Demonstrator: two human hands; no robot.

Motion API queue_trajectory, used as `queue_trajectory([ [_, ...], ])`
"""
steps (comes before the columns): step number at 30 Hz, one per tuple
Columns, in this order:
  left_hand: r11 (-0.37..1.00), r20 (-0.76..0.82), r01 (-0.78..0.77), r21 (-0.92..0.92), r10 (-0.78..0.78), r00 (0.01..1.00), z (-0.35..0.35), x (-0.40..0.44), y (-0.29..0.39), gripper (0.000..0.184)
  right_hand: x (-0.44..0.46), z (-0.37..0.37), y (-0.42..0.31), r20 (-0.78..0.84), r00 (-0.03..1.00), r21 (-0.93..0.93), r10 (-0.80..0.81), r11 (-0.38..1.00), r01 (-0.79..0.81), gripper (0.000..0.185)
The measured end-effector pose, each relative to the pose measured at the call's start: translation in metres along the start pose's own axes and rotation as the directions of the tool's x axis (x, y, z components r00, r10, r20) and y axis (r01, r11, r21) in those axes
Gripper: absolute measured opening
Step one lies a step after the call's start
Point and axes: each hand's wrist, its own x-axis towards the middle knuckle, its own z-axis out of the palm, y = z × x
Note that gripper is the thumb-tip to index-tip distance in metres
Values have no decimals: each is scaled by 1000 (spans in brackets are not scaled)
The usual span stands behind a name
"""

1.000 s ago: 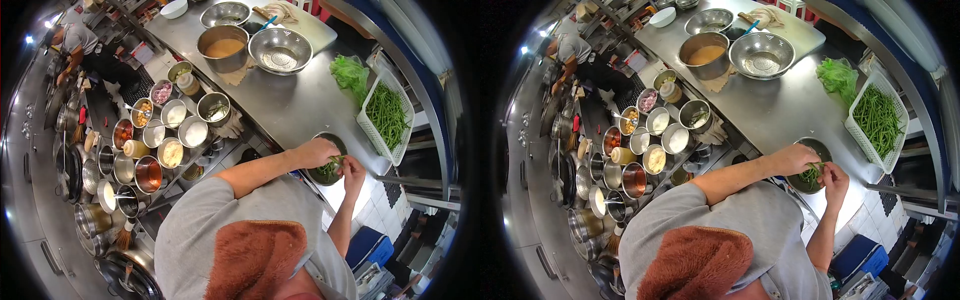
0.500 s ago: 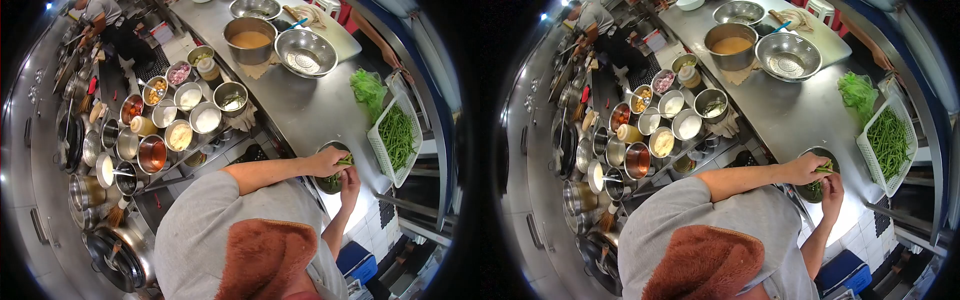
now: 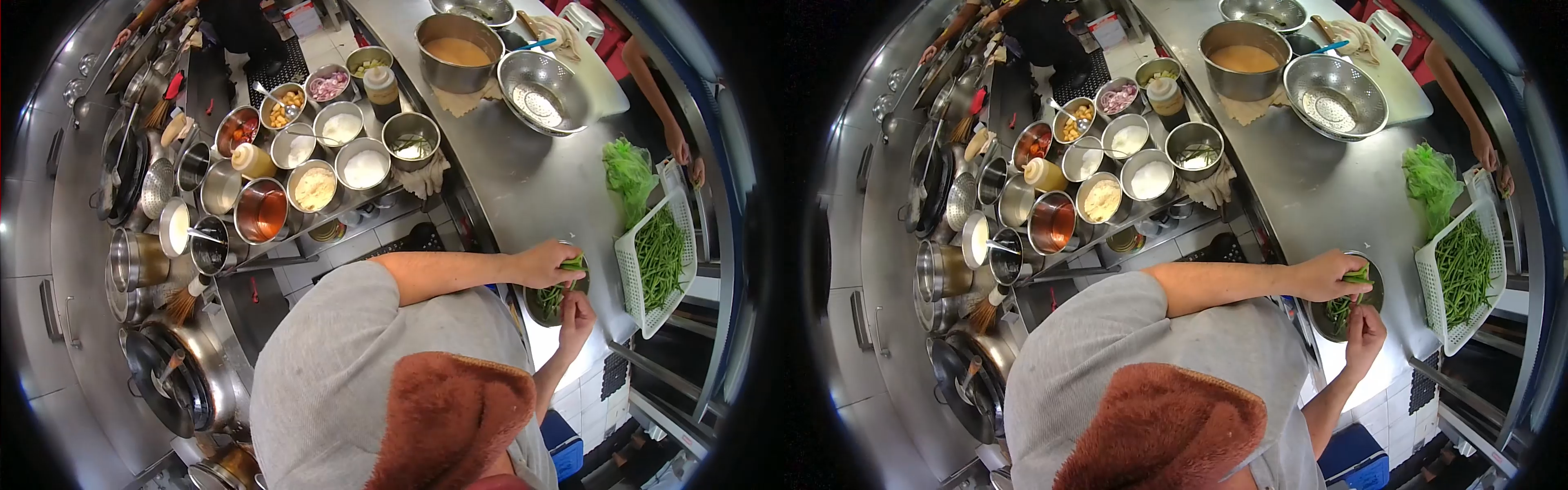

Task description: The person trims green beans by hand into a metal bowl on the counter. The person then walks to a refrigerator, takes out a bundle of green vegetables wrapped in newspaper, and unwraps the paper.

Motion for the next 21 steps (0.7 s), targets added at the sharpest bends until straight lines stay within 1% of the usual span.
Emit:
queue_trajectory([
  [1,1000,-6,-3,6,3,1000,-1,0,1,23,1,1,1,18,999,-71,-40,997,41,18],
  [2,1000,-10,-8,12,8,1000,-2,0,1,22,2,0,4,17,999,-73,-43,996,44,18],
  [3,1000,-8,-15,13,15,1000,-4,0,2,22,4,0,9,-24,993,-97,-114,989,112,17],
  [4,989,9,-123,84,123,992,-4,-1,1,20,5,0,15,-64,980,-123,-186,976,177,16],
  [5,960,33,-232,154,230,973,-4,-3,0,18,6,2,20,-68,979,-125,-194,975,185,16],
  [6,957,38,-244,158,241,970,-2,-4,-2,18,7,4,25,-192,978,-50,-84,996,76,17],
  [7,927,99,-325,186,312,945,3,-7,-5,17,9,4,25,-307,951,40,32,999,-21,18],
  [8,887,169,-412,210,383,908,8,-8,-7,16,12,4,23,-325,946,42,14,999,0,18],
  [10,891,160,-422,166,398,903,12,-11,-6,16,25,8,15,-407,911,-58,-66,997,46,14],
  [11,891,98,-421,171,409,907,9,-8,5,16,28,8,13,-253,961,-259,-116,965,48,14],
  [12,889,44,-422,177,421,906,6,-6,15,17,25,7,15,-104,986,-449,-129,891,69,16],
  [13,928,19,-344,144,345,938,1,-4,13,18,27,13,21,-25,998,-645,-51,764,23,19],
  [14,959,-6,-261,110,264,965,-1,-2,6,19,23,20,16,64,997,-608,-43,790,73,24],
  [15,974,-35,-224,9,225,974,-1,0,-4,21,20,25,16,169,984,-663,-63,731,161,33],
  [16,979,-65,-177,-99,172,983,1,1,-11,22,19,32,12,201,974,-714,-102,665,217,38],
  [17,976,-33,-201,-80,199,979,3,1,-15,22,18,35,9,179,982,-782,-59,597,179,39],
  [18,990,-22,-69,-121,67,998,3,-2,-18,26,20,35,16,152,985,-779,-84,603,172,39],
  [19,984,-10,72,-162,-74,997,1,-2,-16,30,23,33,26,152,988,-779,-30,612,139,36],
  [20,987,6,65,-147,-64,998,-1,-1,-14,30,27,30,33,157,987,-778,28,619,106,34],
  [21,993,27,75,-96,-73,997,-2,-2,-6,32,28,25,30,144,989,-757,22,646,96,32],
])
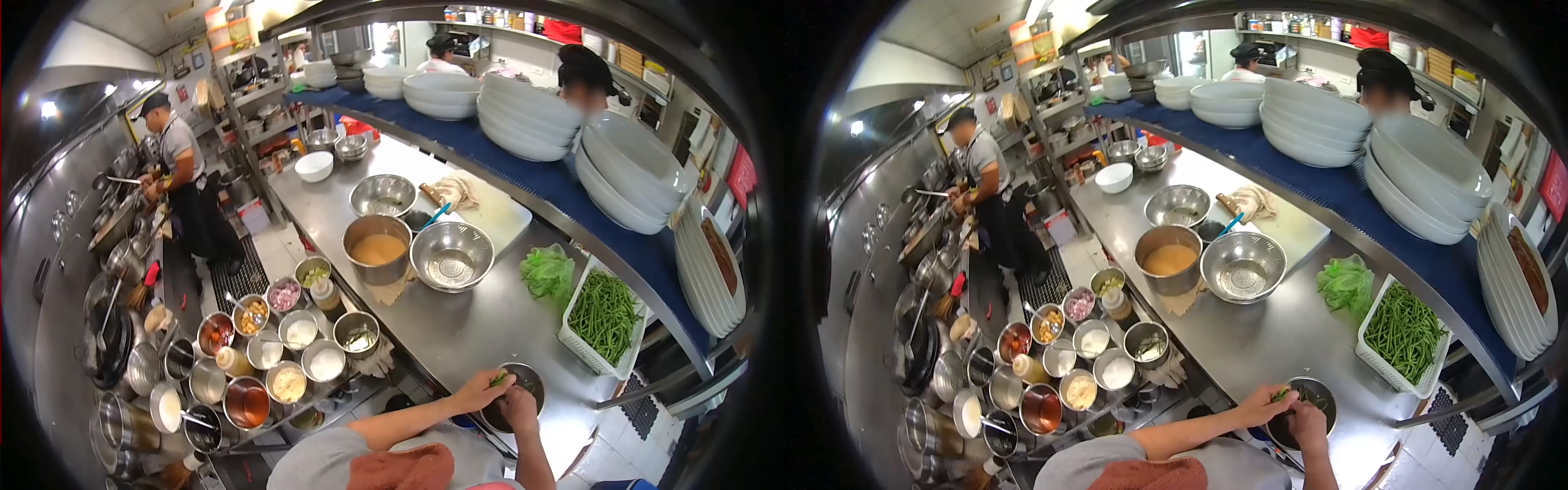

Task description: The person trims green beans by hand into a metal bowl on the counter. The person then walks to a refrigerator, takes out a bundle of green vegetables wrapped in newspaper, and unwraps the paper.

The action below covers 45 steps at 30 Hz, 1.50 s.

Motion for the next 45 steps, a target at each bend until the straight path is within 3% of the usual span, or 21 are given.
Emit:
queue_trajectory([
  [3,995,29,45,88,-48,998,0,0,3,36,-1,-22,1,-140,986,89,-86,991,99,29],
  [4,987,25,95,131,-99,995,-1,0,6,34,-3,-38,-8,-65,998,239,24,971,-8,30],
  [6,973,25,142,184,-150,988,-2,2,3,33,-8,-52,-8,-67,994,280,85,958,-64,27],
  [8,961,-11,-88,263,94,996,1,4,-19,28,-12,-52,3,-62,988,319,145,940,-118,25],
  [9,960,-3,-88,267,92,996,1,5,-20,28,-15,-52,11,-156,983,305,93,951,-42,23],
  [11,817,194,-226,530,143,971,1,4,-23,33,-19,-49,16,-250,967,287,48,957,27,21],
  [14,724,290,-282,629,117,950,17,7,-39,35,-25,-61,-2,-295,941,523,164,852,16,13],
  [16,711,342,-325,624,125,931,18,10,-38,34,-28,-68,-16,-289,922,733,257,679,40,10],
  [20,713,361,-345,610,138,922,16,13,-46,30,-37,-82,-19,-345,925,565,157,822,71,7],
  [22,707,379,-357,611,134,915,15,13,-30,26,-43,-83,-9,-365,931,315,-8,940,132,5],
  [26,673,411,-398,623,150,899,19,13,-30,23,-49,-64,3,-386,917,240,-104,948,209,4],
  [27,673,411,-398,623,151,899,19,14,-30,23,-52,-58,7,-327,935,669,136,732,127,6],
  [28,690,414,-375,619,119,902,19,14,-30,23,-53,-54,8,-160,934,941,321,336,46,7],
  [29,708,416,-349,614,86,905,20,14,-31,24,-53,-54,10,-156,935,941,320,336,42,7],
  [31,801,331,-286,526,118,936,22,11,-21,19,-48,-60,10,-265,848,964,458,103,245,9],
  [32,877,245,-230,422,134,960,22,11,-17,17,-46,-59,14,-282,853,953,439,228,197,8],
  [33,878,247,-225,422,127,961,23,12,-18,17,-44,-58,9,-276,852,955,444,223,194,8],
  [35,982,138,-118,151,97,986,26,15,-21,21,-33,-63,-12,-527,800,642,287,751,154,14],
  [39,990,109,104,-90,-94,990,27,11,-9,21,-31,-45,-9,-315,941,657,122,744,123,13],
  [41,935,125,248,-253,-223,967,24,8,-8,21,-34,-52,-18,-319,940,641,122,758,119,8],
  [45,947,115,223,-229,-201,973,20,3,0,23,-37,-45,-13,-241,955,793,170,601,93,12],
])
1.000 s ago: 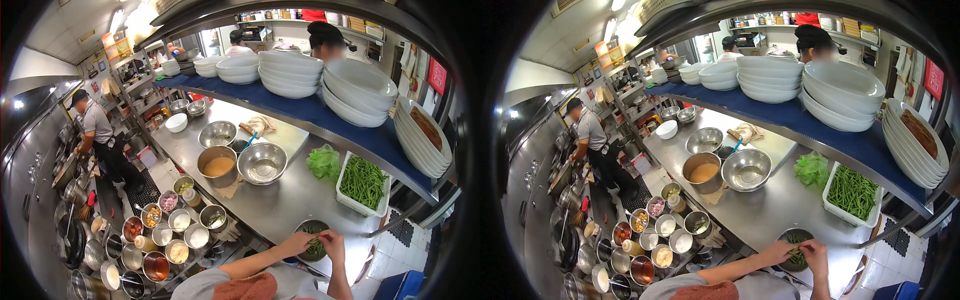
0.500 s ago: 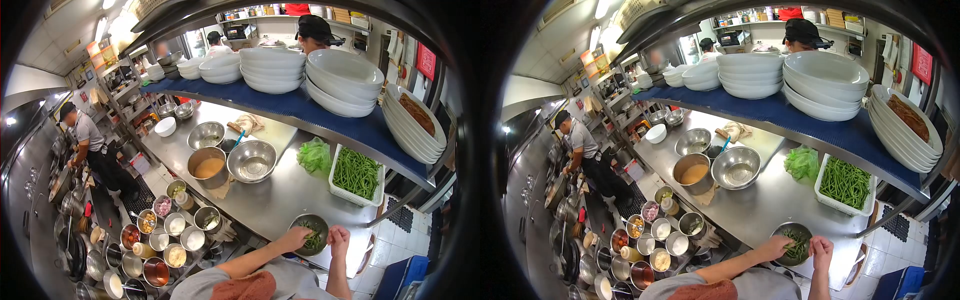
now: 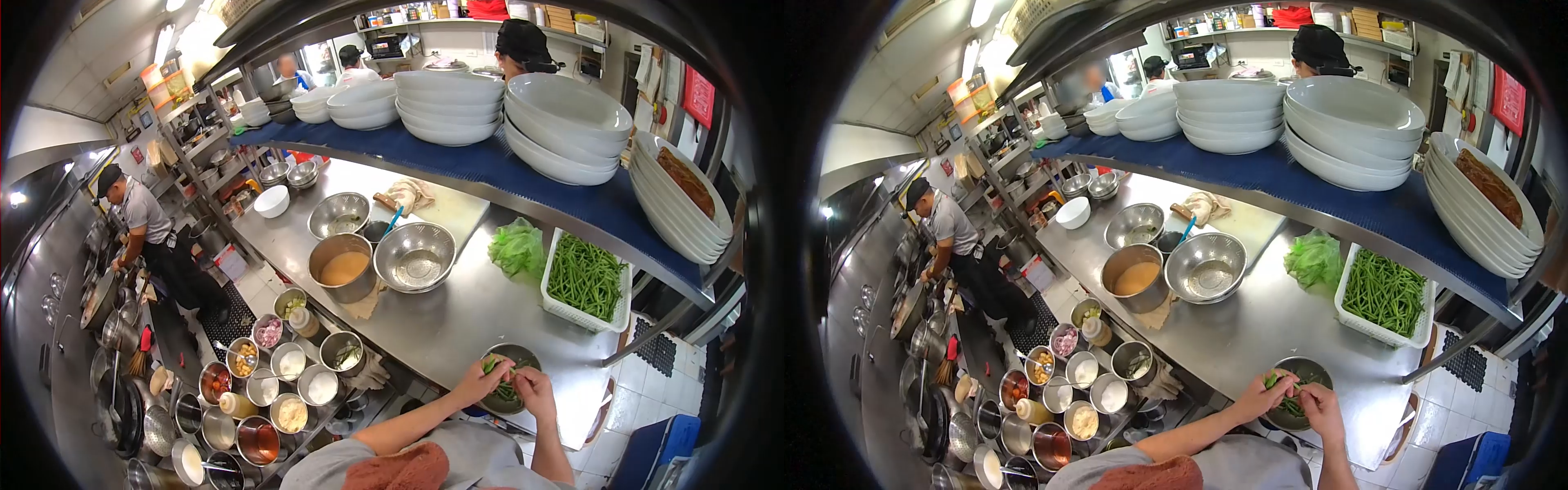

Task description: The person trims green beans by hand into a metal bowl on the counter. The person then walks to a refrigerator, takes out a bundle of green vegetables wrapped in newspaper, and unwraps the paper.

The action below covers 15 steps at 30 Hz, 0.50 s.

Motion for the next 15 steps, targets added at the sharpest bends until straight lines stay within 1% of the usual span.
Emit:
queue_trajectory([
  [1,995,5,48,-88,-48,999,0,-1,4,23,0,-1,1,24,998,97,59,993,-61,14],
  [2,980,16,96,-176,-94,995,0,-2,7,24,0,-1,0,27,998,94,61,994,-63,14],
  [3,979,14,96,-181,-95,995,1,-2,8,24,1,0,-5,8,995,252,104,962,-103,15],
  [4,957,38,97,-275,-91,995,3,-3,8,24,0,-1,-8,-4,988,403,152,905,-138,15],
  [5,926,60,101,-364,-85,995,3,-3,9,24,2,-2,-4,-2,988,401,157,905,-143,15],
  [6,924,57,103,-368,-88,995,1,-4,12,24,6,-5,6,-103,977,560,186,823,-97,13],
  [7,956,39,68,-284,-59,997,-3,-4,16,24,10,-5,15,-196,953,696,229,717,-29,12],
  [8,980,25,32,-195,-27,999,-7,-4,19,23,12,-4,21,-194,954,697,230,716,-31,12],
  [9,980,22,30,-194,-27,999,-10,-3,17,23,14,-2,24,-215,975,280,58,960,4,12],
  [10,982,47,15,-186,-6,999,-15,-2,14,23,15,1,25,-152,983,-197,-104,978,73,15],
  [11,984,72,1,-178,12,997,-18,-2,11,22,16,3,24,65,944,-415,-323,852,321,26],
  [12,984,73,2,-176,11,997,-19,-1,8,22,12,10,22,64,944,-413,-324,852,320,26],
  [13,975,74,35,-222,-19,997,-17,0,4,21,4,18,20,255,943,-518,-212,794,319,25],
  [14,961,77,67,-268,-48,996,-16,1,1,20,-1,24,19,419,905,-610,-68,717,337,24],
  [15,961,79,69,-268,-49,996,-15,1,2,20,1,28,24,418,906,-611,-68,717,335,24],
])
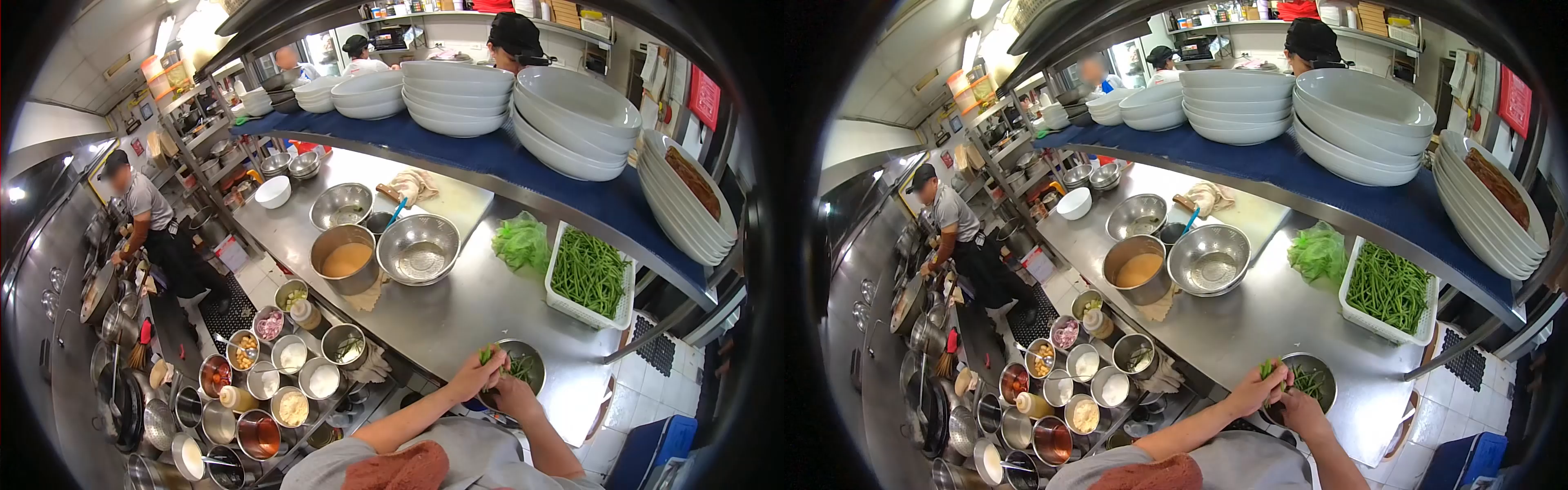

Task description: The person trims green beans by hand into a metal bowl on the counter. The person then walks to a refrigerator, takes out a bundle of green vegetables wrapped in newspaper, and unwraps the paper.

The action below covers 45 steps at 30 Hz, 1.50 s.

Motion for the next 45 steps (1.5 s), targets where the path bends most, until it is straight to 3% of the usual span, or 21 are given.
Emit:
queue_trajectory([
  [2,998,-5,43,-49,-43,999,4,-3,2,17,12,17,7,44,958,-98,284,956,-278,22],
  [5,997,-18,38,-66,-40,999,6,-4,5,16,23,10,15,136,948,-206,287,945,-256,18],
  [7,996,-3,45,-76,-45,999,-4,-4,1,17,22,5,14,85,973,-210,215,958,-194,20],
  [9,995,8,47,-92,-46,999,-8,-4,2,19,20,-5,10,-201,979,-182,38,980,-76,22],
  [13,985,-29,98,-141,-103,994,-5,-8,5,25,17,3,24,-167,979,-152,116,978,-142,21],
  [15,985,-35,114,-128,-119,992,-7,-6,5,27,17,1,28,-58,984,-158,169,972,-176,18],
  [19,973,-144,98,210,-69,987,-13,-3,-1,27,12,-17,30,-181,968,-29,176,982,-184,17],
  [21,936,-136,78,344,-32,990,-14,-3,-3,28,7,-35,22,-232,933,230,275,948,-222,17],
  [23,704,-127,36,709,78,989,-12,-5,-6,27,4,-41,20,-216,903,338,371,896,-287,17],
  [25,651,-102,-16,759,142,985,-7,-4,-14,26,2,-42,18,-187,868,440,461,829,-345,17],
  [26,592,-72,-64,803,203,977,-5,-3,-18,26,2,-40,13,-323,854,428,407,868,-252,16],
  [27,591,-68,-63,804,197,978,-1,-3,-17,26,0,-38,8,-454,820,403,350,901,-162,14],
  [28,570,-7,-153,808,268,963,5,-2,-16,25,1,-37,3,-457,815,405,357,899,-167,14],
  [30,542,65,-245,804,329,942,8,2,-22,24,4,-37,-6,-576,808,186,123,982,-18,11],
  [32,538,80,-347,769,457,886,-3,8,-35,23,4,-33,-7,-559,814,218,155,975,-36,10],
  [33,536,85,-348,769,453,887,0,6,-32,23,4,-32,-9,-536,825,251,181,967,-49,10],
  [35,742,-88,-240,625,373,923,5,3,-25,23,2,-39,-17,-513,839,261,180,964,-48,9],
  [37,729,-101,-235,643,385,917,3,4,-15,23,-3,-40,-18,-491,852,271,181,961,-48,9],
  [39,716,-119,-232,659,403,907,2,6,-11,23,-8,-38,-10,-408,870,429,276,900,-84,9],
  [42,831,-197,-133,541,278,940,3,4,-9,23,-8,-41,-15,-423,853,493,306,868,-67,7],
  [45,845,-192,-138,517,272,943,7,2,-7,25,-9,-33,-3,-402,881,440,249,896,-52,10],
])
